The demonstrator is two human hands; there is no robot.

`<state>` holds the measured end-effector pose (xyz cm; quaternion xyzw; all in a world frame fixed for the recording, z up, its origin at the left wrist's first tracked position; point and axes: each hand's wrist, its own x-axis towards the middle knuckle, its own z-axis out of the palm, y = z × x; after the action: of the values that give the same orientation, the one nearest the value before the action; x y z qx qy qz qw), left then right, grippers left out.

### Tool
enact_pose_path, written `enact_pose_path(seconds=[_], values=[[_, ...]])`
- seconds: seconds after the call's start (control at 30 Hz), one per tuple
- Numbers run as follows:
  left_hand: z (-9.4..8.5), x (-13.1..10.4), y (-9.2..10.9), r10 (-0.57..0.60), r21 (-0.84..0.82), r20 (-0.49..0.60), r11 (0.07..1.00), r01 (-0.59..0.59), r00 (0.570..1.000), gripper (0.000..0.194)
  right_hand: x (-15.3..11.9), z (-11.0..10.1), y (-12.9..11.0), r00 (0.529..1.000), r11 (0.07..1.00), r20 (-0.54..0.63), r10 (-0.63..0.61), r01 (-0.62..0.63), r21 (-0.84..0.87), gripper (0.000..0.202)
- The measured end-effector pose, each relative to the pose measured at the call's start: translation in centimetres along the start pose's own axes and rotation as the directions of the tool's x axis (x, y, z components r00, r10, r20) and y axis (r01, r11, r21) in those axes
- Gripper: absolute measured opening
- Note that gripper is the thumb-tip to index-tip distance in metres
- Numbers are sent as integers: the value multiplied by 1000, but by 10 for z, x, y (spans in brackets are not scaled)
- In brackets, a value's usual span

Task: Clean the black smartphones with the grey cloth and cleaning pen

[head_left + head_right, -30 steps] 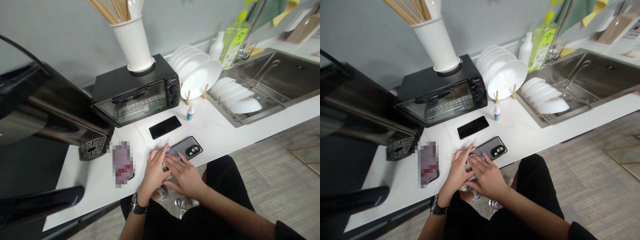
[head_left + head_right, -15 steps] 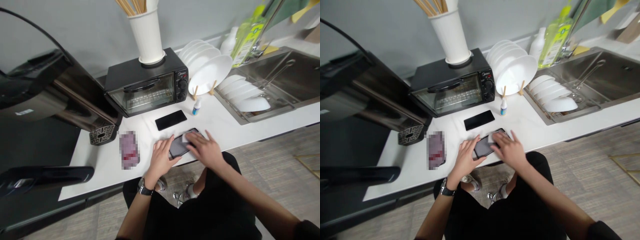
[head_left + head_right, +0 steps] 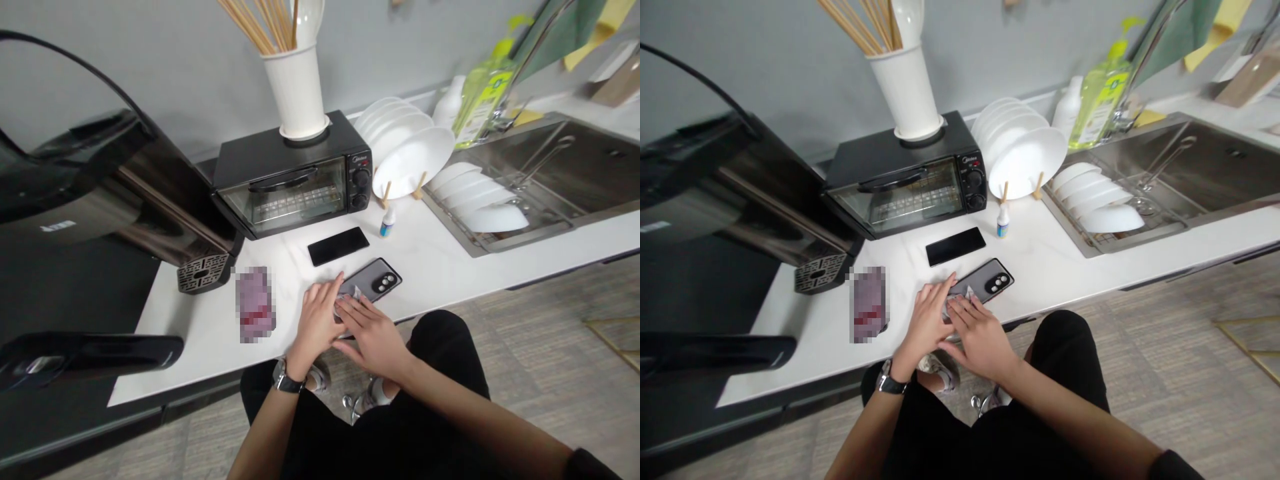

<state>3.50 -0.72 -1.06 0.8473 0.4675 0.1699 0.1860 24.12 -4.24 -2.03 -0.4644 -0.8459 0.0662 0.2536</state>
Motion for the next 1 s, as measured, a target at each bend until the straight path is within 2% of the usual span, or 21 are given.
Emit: enact_pose_path(seconds=[0.03, 0.07, 0.13, 0.17, 0.2, 0.27, 0.3, 0.37, 0.43, 0.5, 0.57, 0.63, 0.67, 0.7, 0.77, 0.8, 0.83, 0.9, 0.93, 0.97, 1.0], values=[[0, 0, 0, 1, 0, -9, 1000, -1, 1000, 96, 0, -1, 0, 1000, 1000, 28, -9, 8, 23, 50], [0, 1, 0, 1, 0, -24, 1000, -1, 1000, 97, -1, -2, 2, 998, 998, -5, 70, -70, -5, 44], [0, 1, 1, 4, -5, -46, 1000, -4, 999, 98, -2, -4, 5, 973, 974, -114, 202, -211, -76, 44], [0, 1, 1, 8, -8, -43, 1000, -8, 999, 98, -3, -5, 6, 969, 973, -136, 204, -217, -85, 47], [0, 1, 1, 10, -11, -33, 1000, -11, 999, 97, -4, -6, 7, 982, 986, -124, 145, -154, -68, 53], [0, 1, 1, 12, -17, -19, 1000, -12, 1000, 95, -5, -6, 9, 1000, 1000, -20, 1, -1, 8, 61], [0, 1, 0, 12, -18, -20, 1000, -12, 1000, 95, -5, -6, 10, 999, 999, 9, -47, 46, 22, 56], [1, 1, 0, 8, -15, -38, 1000, -8, 999, 98, -4, -5, 12, 995, 995, -48, 86, -88, -46, 44], [1, 1, 0, 5, -12, -45, 1000, -5, 999, 100, -2, -2, 12, 975, 977, -130, 179, -191, -91, 47], [1, 0, -1, 2, -13, -31, 1000, -2, 1000, 97, 0, 0, 10, 997, 999, -70, 35, -37, -20, 62], [1, 0, -1, -2, -15, -22, 1000, 1, 1000, 96, 1, -1, 9, 997, 996, 6, -75, 75, 38, 57], [1, 1, -1, -7, -17, -28, 1000, 7, 1000, 98, 1, -4, 11, 993, 994, -65, 96, -99, -48, 44], [1, 1, -1, -9, -18, -32, 1000, 8, 999, 99, 0, -5, 12, 977, 980, -130, 169, -181, -87, 45], [1, 1, -1, -8, -20, -33, 1000, 7, 999, 99, -1, -7, 12, 971, 974, -150, 188, -204, -100, 49], [0, 2, -1, 0, -25, -21, 1000, 0, 1000, 97, -3, -9, 12, 998, 999, -63, 27, -29, -41, 66], [0, 2, -1, 4, -26, -15, 1000, -4, 1000, 97, -4, -10, 12, 999, 999, -15, -45, 45, 0, 67], [0, 2, -1, 7, -26, -14, 1000, -8, 1000, 97, -5, -11, 13, 998, 998, 3, -58, 58, 10, 59], [0, 2, -1, 7, -25, -20, 1000, -7, 1000, 101, -6, -12, 14, 987, 988, -92, 131, -138, -72, 48], [0, 2, -1, 7, -26, -23, 1000, -8, 1000, 103, -6, -13, 15, 977, 979, -132, 166, -179, -94, 50], [0, 2, -1, 10, -28, -19, 1000, -10, 1000, 104, -6, -13, 15, 986, 987, -111, 127, -136, -85, 57], [-1, 2, 0, 13, -31, -12, 999, -13, 1000, 103, -6, -13, 16, 998, 998, -53, 34, -37, -46, 65]])
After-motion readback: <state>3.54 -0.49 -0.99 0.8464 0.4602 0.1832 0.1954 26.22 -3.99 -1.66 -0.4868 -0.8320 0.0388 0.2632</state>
